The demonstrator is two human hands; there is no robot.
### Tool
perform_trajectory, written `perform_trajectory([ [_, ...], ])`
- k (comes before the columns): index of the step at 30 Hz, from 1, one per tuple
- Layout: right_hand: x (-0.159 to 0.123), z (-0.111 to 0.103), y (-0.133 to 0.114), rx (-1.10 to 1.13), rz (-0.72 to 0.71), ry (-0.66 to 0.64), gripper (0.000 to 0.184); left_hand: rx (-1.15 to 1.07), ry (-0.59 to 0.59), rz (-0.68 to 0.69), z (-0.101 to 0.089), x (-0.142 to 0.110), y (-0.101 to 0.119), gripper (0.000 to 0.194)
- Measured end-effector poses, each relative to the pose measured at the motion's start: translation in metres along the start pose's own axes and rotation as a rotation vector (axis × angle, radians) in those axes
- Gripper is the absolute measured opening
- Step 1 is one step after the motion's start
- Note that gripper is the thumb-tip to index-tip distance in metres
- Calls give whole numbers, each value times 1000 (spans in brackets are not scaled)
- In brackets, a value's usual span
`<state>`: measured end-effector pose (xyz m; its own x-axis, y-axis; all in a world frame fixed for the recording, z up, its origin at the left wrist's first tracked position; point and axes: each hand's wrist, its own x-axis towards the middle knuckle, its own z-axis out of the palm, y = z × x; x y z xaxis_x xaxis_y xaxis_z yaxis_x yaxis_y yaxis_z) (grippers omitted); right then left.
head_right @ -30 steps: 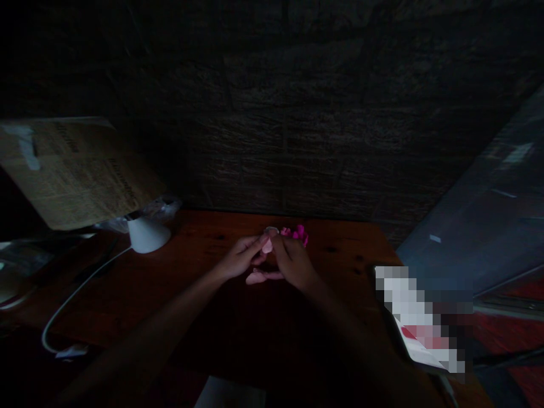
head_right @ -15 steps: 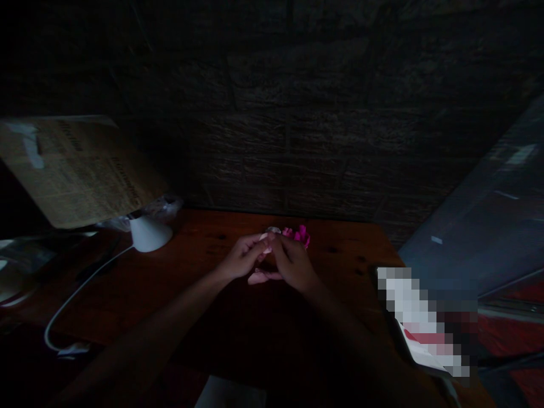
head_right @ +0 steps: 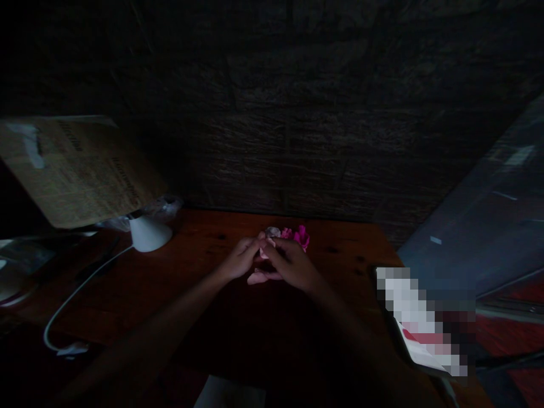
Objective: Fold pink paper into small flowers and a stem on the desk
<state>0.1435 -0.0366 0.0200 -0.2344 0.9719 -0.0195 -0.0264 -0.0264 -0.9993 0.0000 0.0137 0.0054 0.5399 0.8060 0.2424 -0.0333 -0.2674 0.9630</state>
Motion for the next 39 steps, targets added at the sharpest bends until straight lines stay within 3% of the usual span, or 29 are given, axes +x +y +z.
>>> perform_trajectory([
  [6, 0, 1, -1, -17, -15, 40, 48, -65, 50, 68, 0, 3, 1, 53],
  [14, 1, 4, 2, -172, -137, 10, 49, 115, 156, 156, -3, 3, 3, 49],
  [20, 0, 7, 3, -26, -35, -7, 42, 58, 134, 151, -1, 2, 5, 51],
  [27, 1, 3, 7, -83, -94, 10, 45, 5, 72, 118, 0, 1, 6, 47],
  [34, 0, 0, 7, 0, -21, 29, 43, -34, 58, 74, -1, 1, 9, 42],
  [39, 2, 1, 8, -79, -36, 88, 45, -53, 64, 97, 2, -1, 8, 39],
])
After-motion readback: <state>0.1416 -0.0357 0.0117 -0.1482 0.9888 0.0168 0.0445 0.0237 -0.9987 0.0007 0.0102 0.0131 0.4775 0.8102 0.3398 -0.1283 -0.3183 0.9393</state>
